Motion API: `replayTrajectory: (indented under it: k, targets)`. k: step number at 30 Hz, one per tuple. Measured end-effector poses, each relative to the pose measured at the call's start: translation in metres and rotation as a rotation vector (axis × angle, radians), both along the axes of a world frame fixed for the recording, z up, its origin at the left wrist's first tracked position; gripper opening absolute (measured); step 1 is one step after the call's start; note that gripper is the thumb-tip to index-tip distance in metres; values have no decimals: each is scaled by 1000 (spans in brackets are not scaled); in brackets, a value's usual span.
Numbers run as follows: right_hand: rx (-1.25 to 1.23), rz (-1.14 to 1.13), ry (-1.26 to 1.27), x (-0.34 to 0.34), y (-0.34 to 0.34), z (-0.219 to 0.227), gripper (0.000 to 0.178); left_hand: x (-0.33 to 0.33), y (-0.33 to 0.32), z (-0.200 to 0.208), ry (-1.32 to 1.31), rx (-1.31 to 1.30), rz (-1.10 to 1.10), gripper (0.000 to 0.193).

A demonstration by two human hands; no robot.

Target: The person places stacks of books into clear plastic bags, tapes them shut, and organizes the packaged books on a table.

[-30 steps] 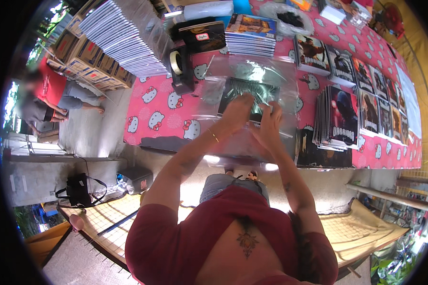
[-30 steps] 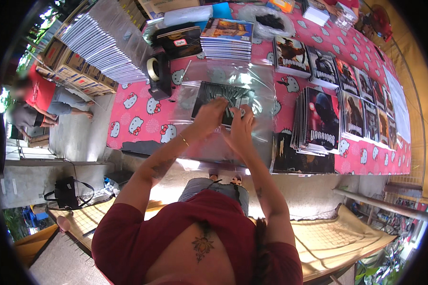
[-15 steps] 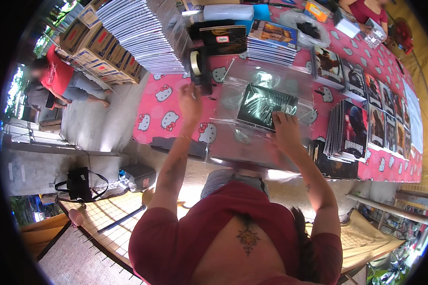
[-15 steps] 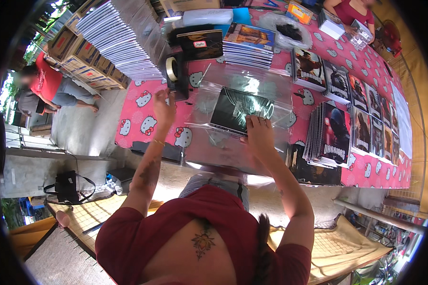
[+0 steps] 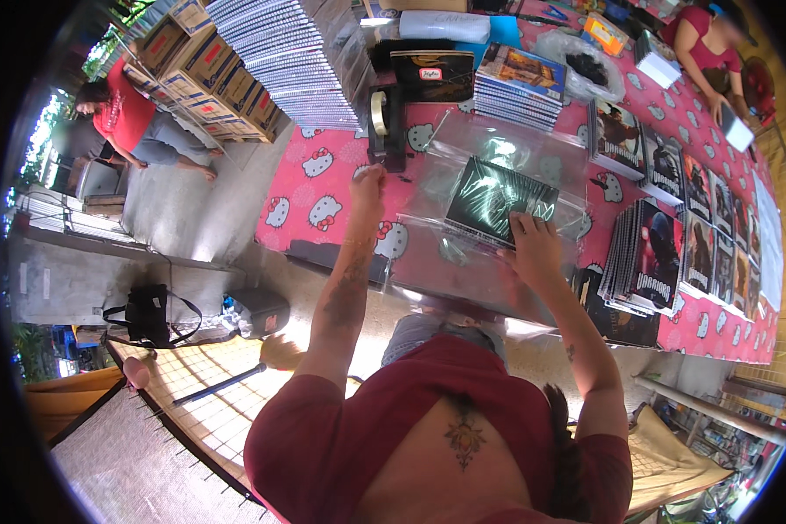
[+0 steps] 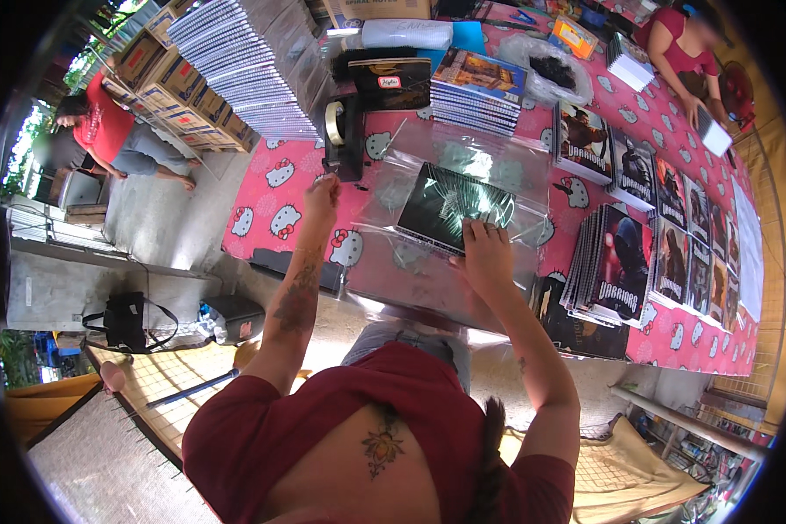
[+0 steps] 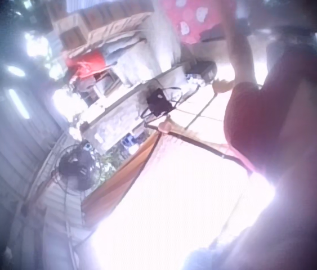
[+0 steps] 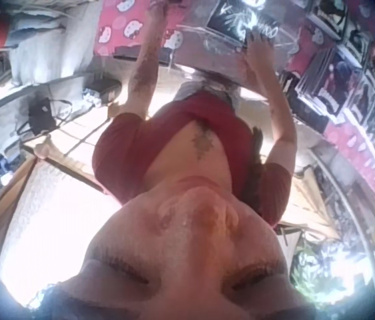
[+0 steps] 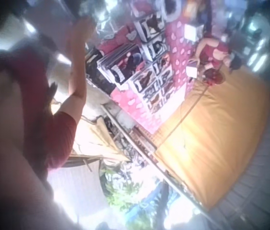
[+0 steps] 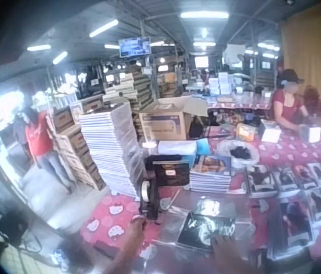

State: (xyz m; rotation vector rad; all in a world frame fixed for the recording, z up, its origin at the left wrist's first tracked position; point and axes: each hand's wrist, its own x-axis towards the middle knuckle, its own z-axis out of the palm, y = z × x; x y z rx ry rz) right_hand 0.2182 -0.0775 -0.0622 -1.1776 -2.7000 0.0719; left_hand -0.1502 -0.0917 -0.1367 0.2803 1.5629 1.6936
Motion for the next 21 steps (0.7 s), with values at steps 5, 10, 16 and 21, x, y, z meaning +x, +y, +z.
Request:
replayTrajectory:
  k: [5,10,16,21]
  targets:
    - [57,34,33,7,2,-11,74,-13,7,47,1353,-578,-124,21]
    - [58,36,59,8,1,-13,71,108,17,62,821,42,-580,18]
    - [69,36,103,13,4,-18,69,207,44,63,1153,-424,-838,34]
    - [-11,32,100,19,8,-11,67,207,37,66,1429,-562,-889,46]
